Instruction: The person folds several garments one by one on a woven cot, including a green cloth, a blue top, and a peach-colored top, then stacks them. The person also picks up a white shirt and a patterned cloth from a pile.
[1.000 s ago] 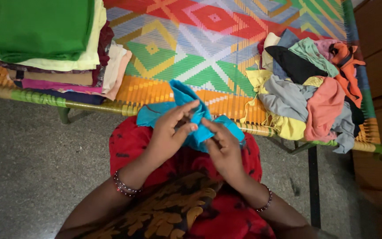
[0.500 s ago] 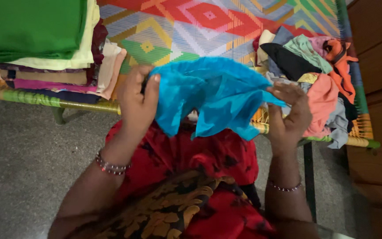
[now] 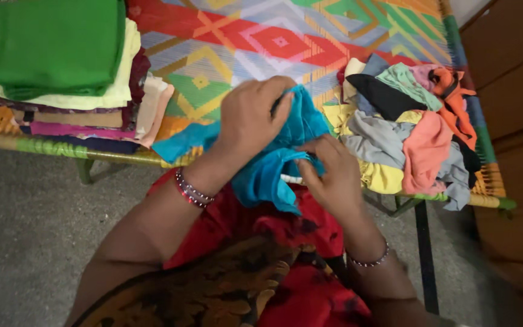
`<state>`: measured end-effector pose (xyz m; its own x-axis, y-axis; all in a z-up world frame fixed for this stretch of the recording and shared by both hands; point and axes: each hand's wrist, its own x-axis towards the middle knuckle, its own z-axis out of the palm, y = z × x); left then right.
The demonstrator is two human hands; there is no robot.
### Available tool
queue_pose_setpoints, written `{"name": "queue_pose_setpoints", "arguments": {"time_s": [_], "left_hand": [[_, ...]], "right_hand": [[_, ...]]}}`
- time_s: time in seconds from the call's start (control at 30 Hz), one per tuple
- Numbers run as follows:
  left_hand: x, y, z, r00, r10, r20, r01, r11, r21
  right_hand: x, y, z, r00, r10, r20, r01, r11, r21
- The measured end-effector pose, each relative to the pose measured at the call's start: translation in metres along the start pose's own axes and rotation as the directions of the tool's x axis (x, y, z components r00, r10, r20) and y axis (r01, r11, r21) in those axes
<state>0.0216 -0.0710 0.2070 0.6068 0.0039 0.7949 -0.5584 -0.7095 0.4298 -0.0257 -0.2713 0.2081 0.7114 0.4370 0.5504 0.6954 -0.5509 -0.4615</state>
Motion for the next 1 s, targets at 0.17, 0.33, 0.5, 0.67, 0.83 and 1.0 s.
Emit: {"name": "queue_pose_setpoints", "arguments": {"time_s": [0.17,0.33,0.5,0.67,0.83,1.0], "left_hand": [[-0.027,0.011,0.020,0.923,-0.281,0.262,0.378,0.786,-0.490],[-0.056,0.022,0.019,0.920,-0.228,0.319,0.379,0.729,-0.570],[-0.052,0.013,0.002,0.937,-0.042,0.347,0.264,0.735,-0.625],[-0.045,0.003,-0.010,0.908,-0.083,0.411,0.308,0.797,-0.519],[-0.055,-0.009,-0.023,0.946,-0.141,0.290,0.256,0.877,-0.407],[-0.084,-0.014,-0.035,0.977,-0.083,0.194,0.159,0.895,-0.417]], "right_hand": [[-0.003,0.007,0.010,0.992,0.095,-0.084,-0.097,0.995,-0.017],[-0.009,0.018,0.024,0.980,0.164,-0.114,-0.173,0.983,-0.068],[-0.007,0.022,0.028,0.980,0.136,-0.143,-0.148,0.986,-0.082],[-0.006,0.029,0.019,0.978,0.206,-0.018,-0.199,0.963,0.184],[-0.015,0.046,0.010,0.872,0.476,0.113,-0.485,0.810,0.330],[-0.026,0.043,0.028,0.953,0.296,0.070,-0.286,0.949,-0.131]]}}
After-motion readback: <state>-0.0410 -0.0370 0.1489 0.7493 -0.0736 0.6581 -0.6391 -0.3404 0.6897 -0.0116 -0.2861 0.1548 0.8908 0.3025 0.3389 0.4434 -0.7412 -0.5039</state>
